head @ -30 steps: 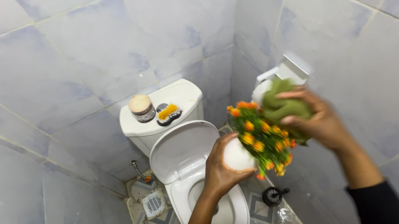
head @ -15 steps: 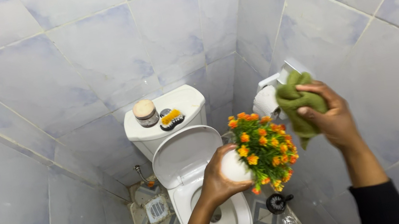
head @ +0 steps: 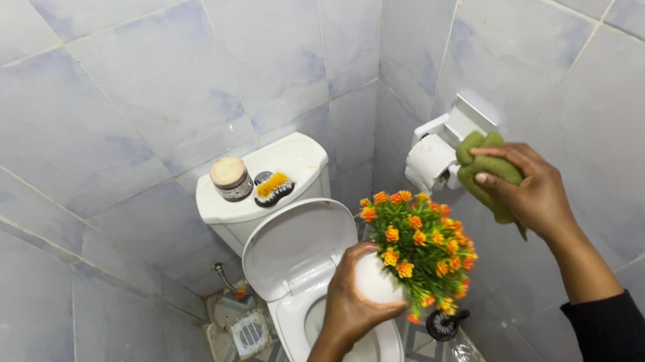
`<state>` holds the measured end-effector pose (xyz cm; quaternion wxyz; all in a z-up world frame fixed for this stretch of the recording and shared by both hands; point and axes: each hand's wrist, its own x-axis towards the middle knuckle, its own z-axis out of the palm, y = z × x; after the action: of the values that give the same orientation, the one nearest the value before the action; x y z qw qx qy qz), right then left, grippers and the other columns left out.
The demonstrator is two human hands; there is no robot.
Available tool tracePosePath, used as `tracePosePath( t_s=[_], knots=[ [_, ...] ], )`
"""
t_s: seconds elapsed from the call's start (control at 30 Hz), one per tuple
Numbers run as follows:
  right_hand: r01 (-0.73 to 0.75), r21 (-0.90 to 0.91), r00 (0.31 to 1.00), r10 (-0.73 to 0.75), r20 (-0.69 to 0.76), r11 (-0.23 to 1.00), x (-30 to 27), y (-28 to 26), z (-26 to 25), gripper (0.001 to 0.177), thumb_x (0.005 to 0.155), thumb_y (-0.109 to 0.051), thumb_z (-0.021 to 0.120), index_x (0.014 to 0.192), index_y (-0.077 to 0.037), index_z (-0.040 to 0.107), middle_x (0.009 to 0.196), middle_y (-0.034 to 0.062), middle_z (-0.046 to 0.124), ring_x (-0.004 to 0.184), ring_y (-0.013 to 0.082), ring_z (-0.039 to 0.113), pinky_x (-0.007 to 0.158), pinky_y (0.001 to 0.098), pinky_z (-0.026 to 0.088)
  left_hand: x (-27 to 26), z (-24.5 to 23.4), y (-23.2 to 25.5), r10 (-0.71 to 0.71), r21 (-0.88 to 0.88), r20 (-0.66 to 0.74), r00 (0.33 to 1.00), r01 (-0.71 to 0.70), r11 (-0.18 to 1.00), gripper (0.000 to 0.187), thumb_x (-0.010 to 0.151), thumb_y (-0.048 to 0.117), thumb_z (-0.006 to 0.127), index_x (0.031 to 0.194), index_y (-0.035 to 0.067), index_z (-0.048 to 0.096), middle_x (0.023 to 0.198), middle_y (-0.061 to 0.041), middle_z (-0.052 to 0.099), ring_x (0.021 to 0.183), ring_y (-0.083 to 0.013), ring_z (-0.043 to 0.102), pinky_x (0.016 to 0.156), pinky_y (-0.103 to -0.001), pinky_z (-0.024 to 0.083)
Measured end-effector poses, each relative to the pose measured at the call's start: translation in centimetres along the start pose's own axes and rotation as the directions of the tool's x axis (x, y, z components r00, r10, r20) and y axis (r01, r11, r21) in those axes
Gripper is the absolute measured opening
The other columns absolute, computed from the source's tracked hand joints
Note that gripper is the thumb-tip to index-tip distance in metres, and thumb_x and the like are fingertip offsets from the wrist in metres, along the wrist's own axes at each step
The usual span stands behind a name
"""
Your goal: The person wipes a cloth over a towel, a brush, a plant pot, and a jar, then places the items on a window sill and a toilet tank.
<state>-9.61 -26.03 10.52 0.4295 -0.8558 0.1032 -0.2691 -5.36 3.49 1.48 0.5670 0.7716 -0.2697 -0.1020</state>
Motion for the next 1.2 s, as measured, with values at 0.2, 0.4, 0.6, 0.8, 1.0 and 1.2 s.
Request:
tracePosePath(
  t_s=[0.2,0.4,0.6,0.8,1.0,1.2],
  knots=[
    [0.087,0.297,0.953,-0.166,0.254,0.951,-2.3,0.4,4.1,0.037,0.090,-0.020,0.078,0.125,-0.012,0.074,0.128,0.0103,0.067,0.118,0.0249,0.065,0.101,0.0367,0.049,-0.5,1.8,-2.4,0.130,-0.037,0.071,0.989,-0.128,0.991,0.099,0.051,0.020,0.098,0.135,0.012,0.046,0.133,-0.012,0.059,0.125,-0.0274,0.061,0.106,-0.041,0.050],
    [-0.210,0.019,0.950,0.199,0.239,0.978,-2.3,5.7,6.0,0.039,0.081,-0.019,0.078,0.120,-0.015,0.075,0.118,0.0046,0.075,0.104,0.0213,0.072,0.092,0.0376,0.056,-0.8,2.1,-0.9,-0.087,-0.537,0.046,0.995,0.098,0.838,0.100,0.058,0.005,0.091,0.142,0.012,0.036,0.131,-0.012,0.057,0.119,-0.0267,0.061,0.097,-0.042,0.058],
    [-0.029,0.264,1.000,0.027,0.013,0.964,-3.8,0.1,4.7,0.039,0.086,-0.013,0.077,0.125,-0.015,0.072,0.122,0.0140,0.070,0.111,0.0297,0.066,0.096,0.0423,0.052,-0.8,1.1,-2.8,-0.097,-0.440,-0.106,0.990,0.041,0.897,0.107,0.063,0.000,0.094,0.148,0.012,0.031,0.142,-0.014,0.052,0.131,-0.0266,0.053,0.104,-0.037,0.052],
    [0.278,0.178,0.952,-0.295,0.078,0.944,-6.2,-0.5,7.9,0.039,0.077,-0.014,0.080,0.115,-0.020,0.075,0.134,0.0119,0.063,0.119,0.0260,0.067,0.094,0.0359,0.058,-1.2,1.4,-3.8,-0.237,-0.786,-0.139,0.961,0.038,0.617,0.113,0.062,0.006,0.089,0.156,0.015,0.027,0.152,-0.011,0.042,0.137,-0.0245,0.048,0.108,-0.042,0.050],
    [0.073,0.015,0.995,-0.074,0.060,0.997,-4.8,3.6,6.4,0.038,0.079,-0.011,0.079,0.115,-0.022,0.078,0.132,0.0095,0.066,0.114,0.0234,0.068,0.094,0.0355,0.059,-1.7,1.0,-6.1,-0.366,-0.876,-0.124,0.922,0.071,0.478,0.123,0.063,0.008,0.087,0.158,0.027,0.011,0.153,-0.013,0.043,0.139,-0.0303,0.049,0.113,-0.043,0.045],
    [0.193,0.421,0.975,-0.222,0.021,0.886,-5.6,-0.3,6.7,0.036,0.088,-0.010,0.076,0.122,-0.024,0.072,0.127,0.0078,0.071,0.118,0.0215,0.068,0.100,0.0332,0.058,-2.0,0.8,-7.7,-0.335,-0.846,-0.135,0.933,0.068,0.529,0.127,0.065,0.012,0.087,0.161,0.026,0.004,0.153,-0.008,0.045,0.138,-0.0308,0.050,0.115,-0.046,0.041]
  ],
)
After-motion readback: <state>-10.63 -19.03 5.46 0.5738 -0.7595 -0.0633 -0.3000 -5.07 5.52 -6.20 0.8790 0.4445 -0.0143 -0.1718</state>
